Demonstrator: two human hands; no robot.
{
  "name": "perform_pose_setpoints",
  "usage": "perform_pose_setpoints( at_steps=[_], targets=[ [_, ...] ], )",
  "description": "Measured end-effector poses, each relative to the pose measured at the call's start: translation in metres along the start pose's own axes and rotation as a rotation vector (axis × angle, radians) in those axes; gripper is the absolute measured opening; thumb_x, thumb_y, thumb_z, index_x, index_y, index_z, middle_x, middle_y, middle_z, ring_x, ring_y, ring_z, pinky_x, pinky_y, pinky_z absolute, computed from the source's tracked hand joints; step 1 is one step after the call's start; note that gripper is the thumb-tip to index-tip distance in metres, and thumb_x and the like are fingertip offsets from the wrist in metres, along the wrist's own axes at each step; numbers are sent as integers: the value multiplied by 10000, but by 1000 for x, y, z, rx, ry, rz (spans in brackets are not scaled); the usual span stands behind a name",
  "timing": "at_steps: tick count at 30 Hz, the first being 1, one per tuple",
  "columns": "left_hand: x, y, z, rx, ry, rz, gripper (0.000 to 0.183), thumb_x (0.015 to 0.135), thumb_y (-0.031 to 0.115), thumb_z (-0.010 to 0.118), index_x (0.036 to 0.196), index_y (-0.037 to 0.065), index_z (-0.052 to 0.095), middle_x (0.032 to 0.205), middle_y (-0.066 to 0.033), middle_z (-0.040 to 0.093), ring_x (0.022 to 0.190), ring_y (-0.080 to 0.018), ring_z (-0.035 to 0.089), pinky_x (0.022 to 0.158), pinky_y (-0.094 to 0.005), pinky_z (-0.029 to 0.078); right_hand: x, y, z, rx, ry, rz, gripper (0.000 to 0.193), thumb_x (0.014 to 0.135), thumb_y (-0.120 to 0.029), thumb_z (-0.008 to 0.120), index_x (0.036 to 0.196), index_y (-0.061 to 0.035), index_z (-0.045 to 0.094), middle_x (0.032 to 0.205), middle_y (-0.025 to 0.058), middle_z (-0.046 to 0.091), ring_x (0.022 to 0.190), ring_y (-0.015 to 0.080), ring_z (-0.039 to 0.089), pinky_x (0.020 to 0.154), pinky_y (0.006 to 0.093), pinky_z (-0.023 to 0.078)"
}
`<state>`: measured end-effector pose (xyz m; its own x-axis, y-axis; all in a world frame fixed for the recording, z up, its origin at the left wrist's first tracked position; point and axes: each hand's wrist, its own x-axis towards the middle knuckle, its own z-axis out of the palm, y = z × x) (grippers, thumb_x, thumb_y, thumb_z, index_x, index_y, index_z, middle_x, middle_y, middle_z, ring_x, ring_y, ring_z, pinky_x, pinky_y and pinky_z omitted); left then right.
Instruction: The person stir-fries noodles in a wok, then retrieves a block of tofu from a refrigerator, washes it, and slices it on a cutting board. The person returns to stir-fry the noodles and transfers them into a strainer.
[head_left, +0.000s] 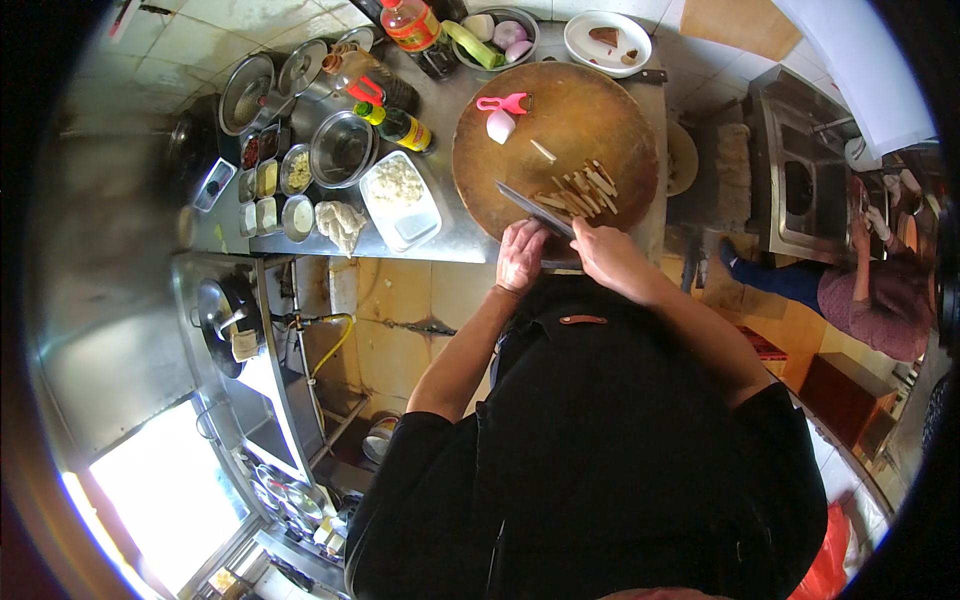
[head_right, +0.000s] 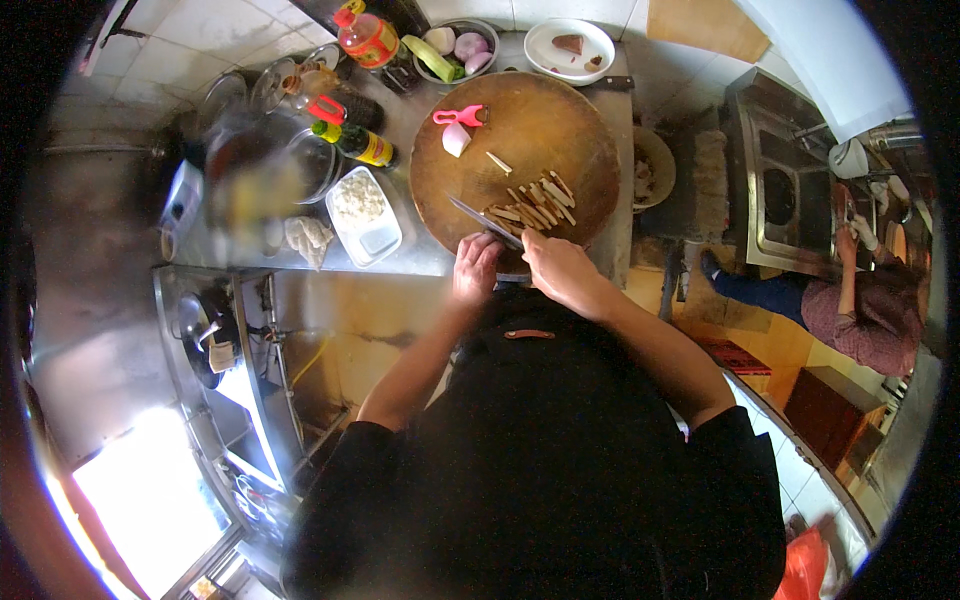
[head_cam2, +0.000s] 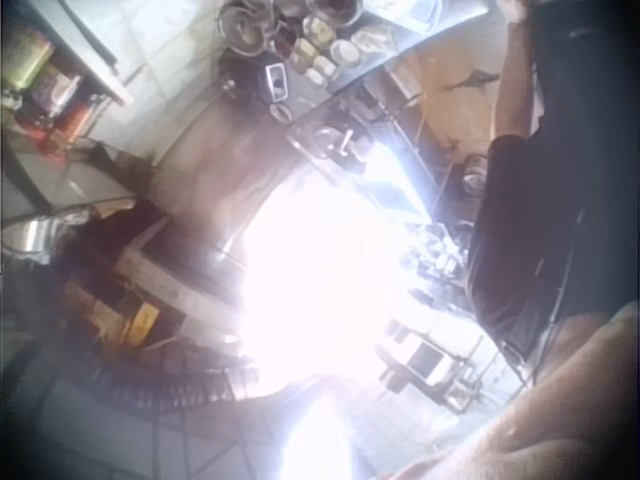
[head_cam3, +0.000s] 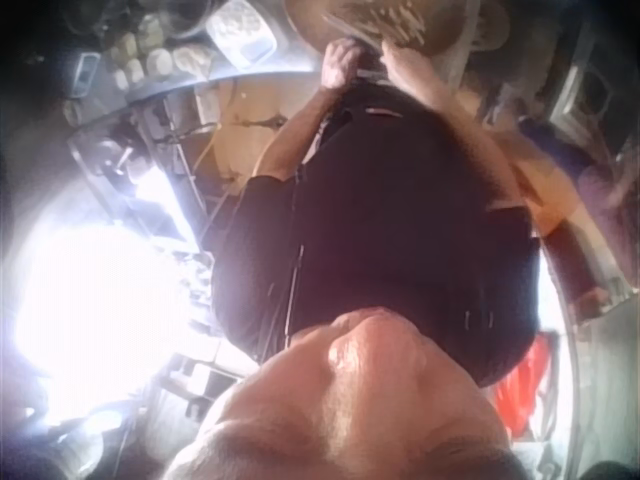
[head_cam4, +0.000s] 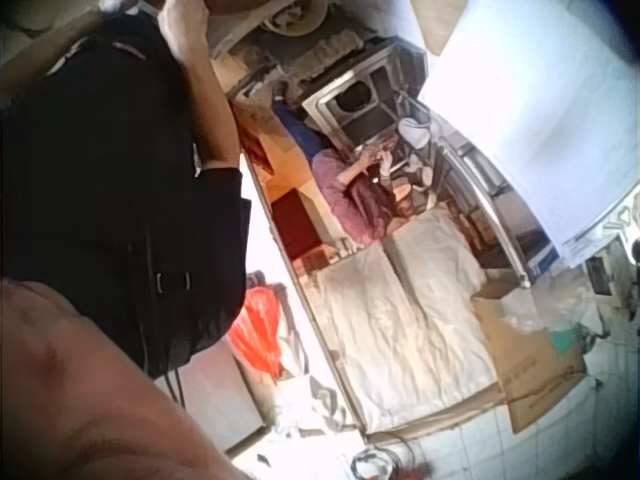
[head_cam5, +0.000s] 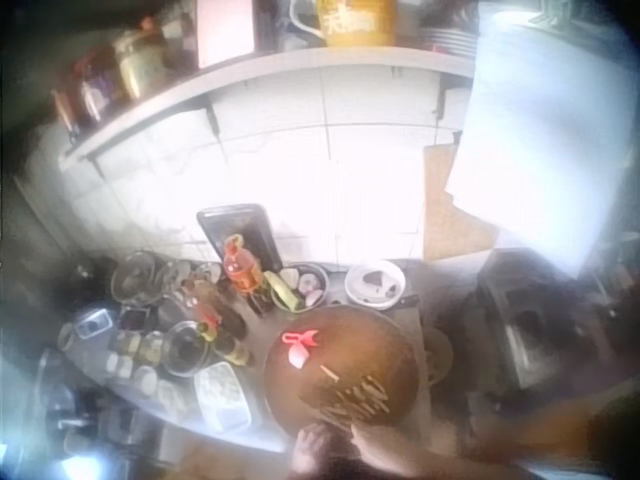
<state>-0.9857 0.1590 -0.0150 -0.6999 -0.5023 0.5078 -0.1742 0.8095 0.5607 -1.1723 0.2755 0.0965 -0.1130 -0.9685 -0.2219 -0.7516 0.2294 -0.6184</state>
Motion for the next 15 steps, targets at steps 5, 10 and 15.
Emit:
perform_pose_setpoints(
  at_steps=[5,10,15],
  targets=[
    [0,1,-4,-9,-28,1,254,840,45,650,1087,35,706,1177,-146,680,1130,-374,632,980,-488,520,-19,3,-10,-46,-194,136,252,1031,-191,614,1091,32,513,728,260,668,690,459,681,619,560,522],
    [1,2,-5,-15,-56,-9,256,844,51,645,1095,34,694,1182,-150,674,1127,-377,633,971,-494,520,-29,3,-14,-23,-177,114,256,1039,-198,608,1100,25,500,749,262,662,722,459,684,625,553,513],
    [8,5,-6,-35,-32,-12,263,842,62,654,1103,47,682,1172,-143,663,1112,-374,634,962,-486,524,-32,4,-19,-52,-38,91,221,1046,-183,593,1091,12,499,754,248,669,746,454,697,633,543,530]
  ],
)
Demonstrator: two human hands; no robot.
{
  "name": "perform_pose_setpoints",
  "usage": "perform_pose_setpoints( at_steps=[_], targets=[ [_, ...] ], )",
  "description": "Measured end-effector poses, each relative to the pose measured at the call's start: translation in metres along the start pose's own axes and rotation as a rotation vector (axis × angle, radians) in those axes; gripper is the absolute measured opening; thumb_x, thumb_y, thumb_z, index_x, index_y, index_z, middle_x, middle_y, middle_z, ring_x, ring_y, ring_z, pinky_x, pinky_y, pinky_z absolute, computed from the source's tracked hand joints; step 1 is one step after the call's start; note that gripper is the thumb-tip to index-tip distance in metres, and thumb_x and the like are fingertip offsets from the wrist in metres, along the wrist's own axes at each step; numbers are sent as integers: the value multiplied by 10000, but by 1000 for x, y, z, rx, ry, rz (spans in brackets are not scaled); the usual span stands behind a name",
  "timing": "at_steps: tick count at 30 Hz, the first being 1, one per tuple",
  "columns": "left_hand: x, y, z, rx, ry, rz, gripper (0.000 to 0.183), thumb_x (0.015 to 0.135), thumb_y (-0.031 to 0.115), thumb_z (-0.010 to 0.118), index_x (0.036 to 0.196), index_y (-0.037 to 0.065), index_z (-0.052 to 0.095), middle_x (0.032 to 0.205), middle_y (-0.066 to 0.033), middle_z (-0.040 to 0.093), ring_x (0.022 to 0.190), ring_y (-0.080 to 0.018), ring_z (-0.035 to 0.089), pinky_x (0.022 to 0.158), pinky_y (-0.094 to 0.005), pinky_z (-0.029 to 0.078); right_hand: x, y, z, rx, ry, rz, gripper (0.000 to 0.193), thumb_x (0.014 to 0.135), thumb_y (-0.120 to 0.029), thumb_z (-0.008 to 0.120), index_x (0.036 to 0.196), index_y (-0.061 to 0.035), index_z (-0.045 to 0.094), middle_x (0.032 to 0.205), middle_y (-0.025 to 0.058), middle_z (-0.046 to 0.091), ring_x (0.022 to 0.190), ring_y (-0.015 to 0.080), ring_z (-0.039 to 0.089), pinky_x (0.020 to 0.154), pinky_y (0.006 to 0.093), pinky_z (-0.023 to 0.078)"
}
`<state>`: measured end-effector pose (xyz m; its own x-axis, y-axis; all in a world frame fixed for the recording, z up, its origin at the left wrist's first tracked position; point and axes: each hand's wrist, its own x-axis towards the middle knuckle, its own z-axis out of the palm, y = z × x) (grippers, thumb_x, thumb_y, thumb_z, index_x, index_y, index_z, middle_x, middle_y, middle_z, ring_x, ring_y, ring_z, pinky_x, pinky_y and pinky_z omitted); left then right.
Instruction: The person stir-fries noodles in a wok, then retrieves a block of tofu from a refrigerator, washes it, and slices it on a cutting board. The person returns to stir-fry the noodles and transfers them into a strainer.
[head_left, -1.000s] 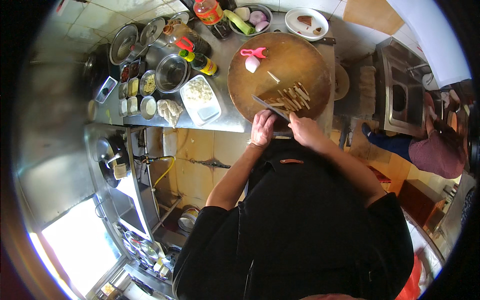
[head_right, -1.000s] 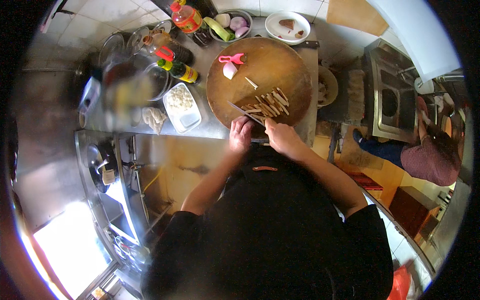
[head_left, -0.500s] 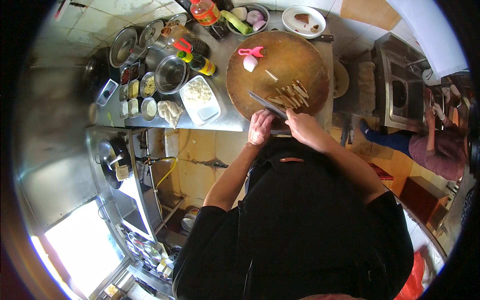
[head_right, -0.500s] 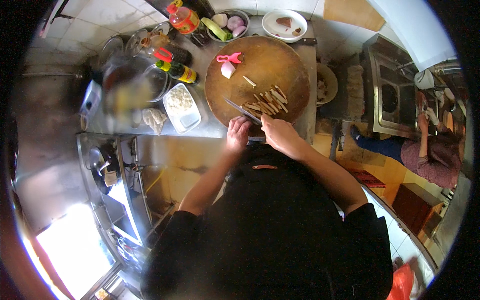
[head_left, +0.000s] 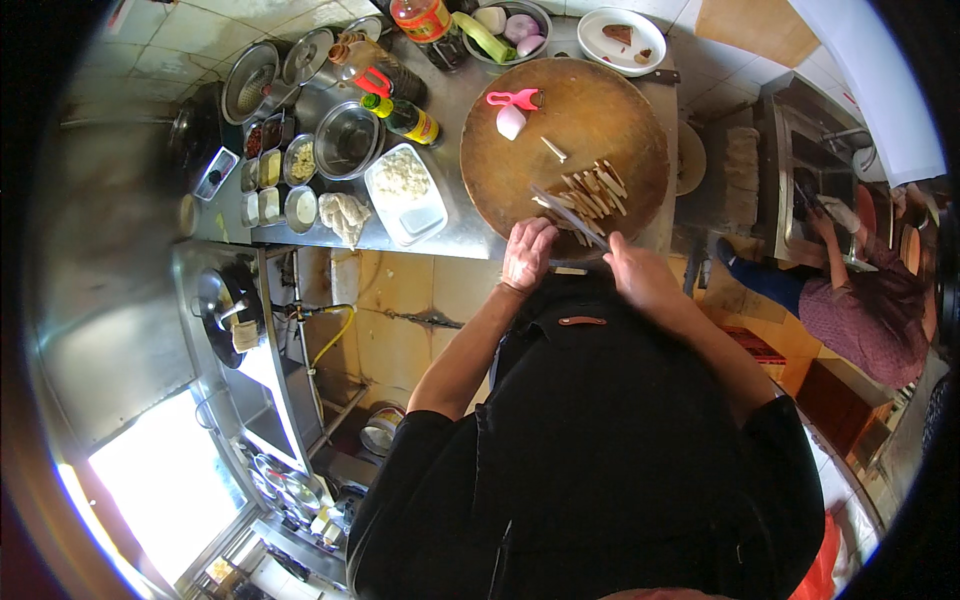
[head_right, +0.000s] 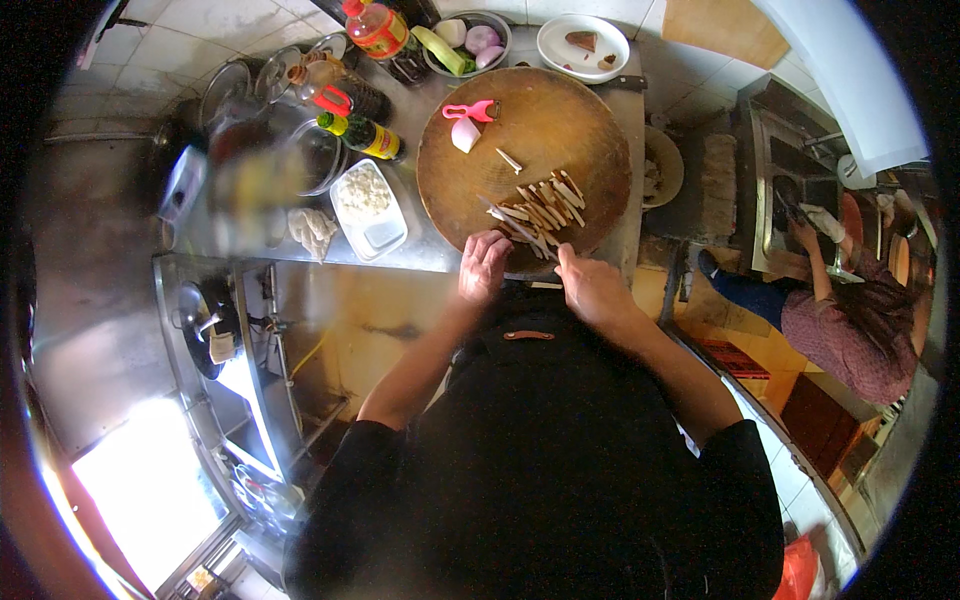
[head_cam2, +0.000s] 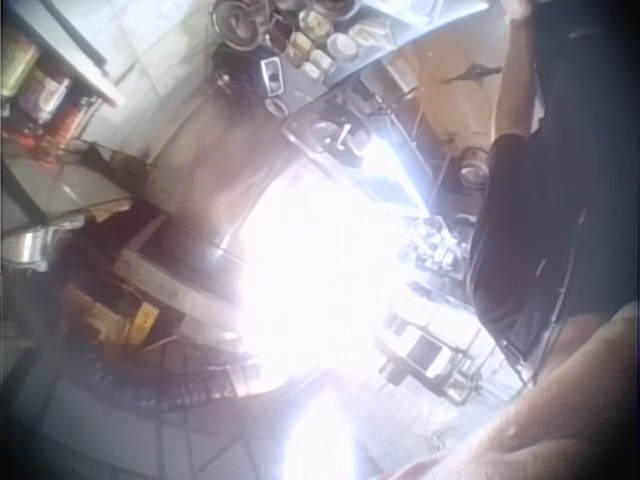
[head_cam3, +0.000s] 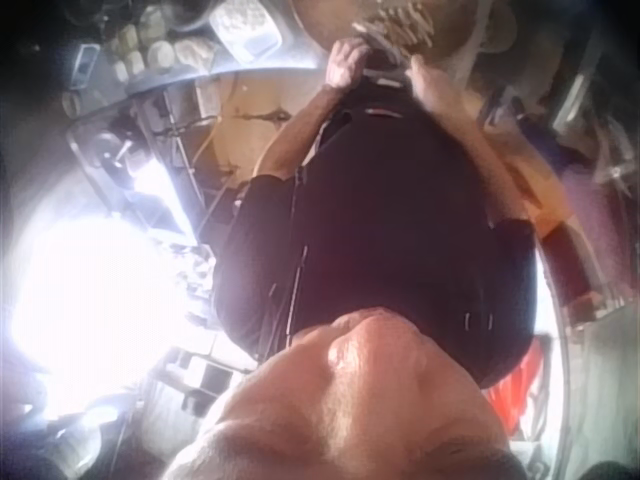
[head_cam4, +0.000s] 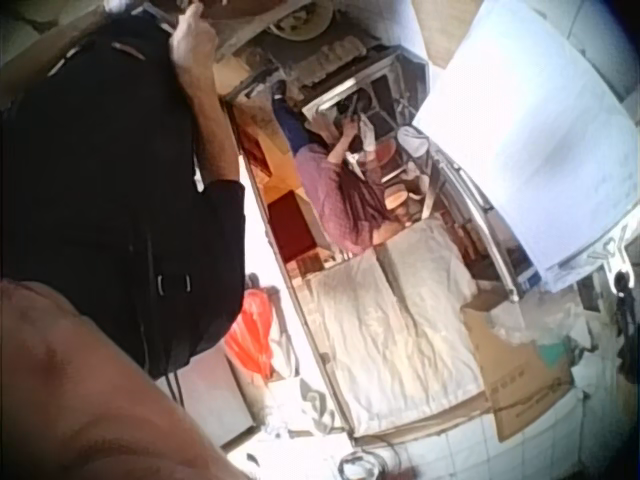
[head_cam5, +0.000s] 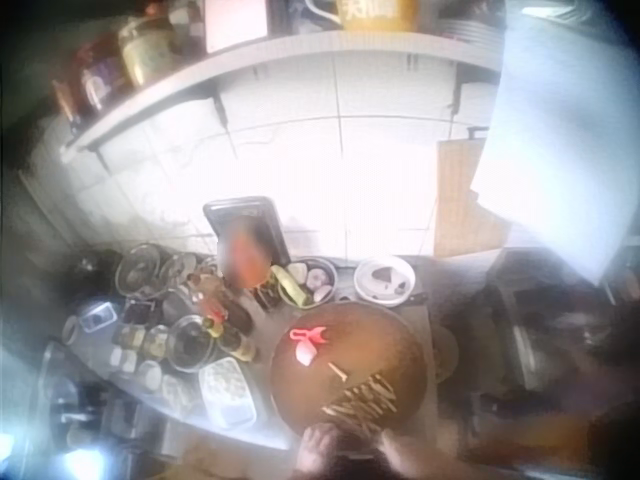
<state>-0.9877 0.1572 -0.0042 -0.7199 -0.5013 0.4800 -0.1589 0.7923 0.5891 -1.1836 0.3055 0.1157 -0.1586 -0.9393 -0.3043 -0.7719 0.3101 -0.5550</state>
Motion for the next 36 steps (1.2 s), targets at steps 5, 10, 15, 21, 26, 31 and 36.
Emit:
perform_pose_setpoints(
  at_steps=[5,10,15,21,26,31,36],
  targets=[
    [8,3,0,54,-37,19,227,843,71,659,1067,60,696,1166,-129,668,1103,-355,637,904,-461,531,0,1,-4,-20,-24,-35,202,1047,-175,581,1099,6,507,773,231,707,779,436,731,669,543,571],
    [11,6,0,72,-50,15,219,842,74,660,1055,60,707,1143,-123,683,1099,-340,641,877,-453,528,7,-1,0,-54,-99,37,222,1034,-190,608,1096,7,528,760,268,676,721,458,696,632,550,533],
    [13,8,1,58,-3,20,210,828,59,668,1034,52,706,1122,-123,688,1063,-336,658,891,-457,540,25,-11,10,28,-85,64,198,1015,-157,589,1101,7,519,823,267,707,816,457,723,730,565,564],
    [22,15,7,-87,124,-210,157,847,-4,733,999,33,716,1014,-136,714,926,-347,694,822,-433,577,22,-8,-5,-41,204,-183,132,971,-113,638,1033,-35,551,756,202,694,717,376,725,646,504,575],
    [43,9,-16,-342,497,-1010,194,909,80,781,1071,8,700,924,-167,701,788,-315,674,738,-378,559,-1,12,-31,-269,510,-258,123,891,-43,684,995,-50,617,746,131,669,667,259,722,551,392,560],
    [85,31,-11,14,2,-132,357,877,133,786,1175,39,614,1221,-181,615,1101,-362,588,970,-483,491,-7,28,-37,-362,476,-245,121,866,-57,671,973,-46,615,745,127,651,673,274,699,574,400,560],
    [119,15,8,123,-38,-279,325,843,131,798,1096,38,617,1194,-185,593,1104,-409,558,983,-514,468,-25,50,-41,-255,426,-197,116,890,-67,610,1003,-55,635,795,164,651,774,371,687,662,461,550]
  ],
)
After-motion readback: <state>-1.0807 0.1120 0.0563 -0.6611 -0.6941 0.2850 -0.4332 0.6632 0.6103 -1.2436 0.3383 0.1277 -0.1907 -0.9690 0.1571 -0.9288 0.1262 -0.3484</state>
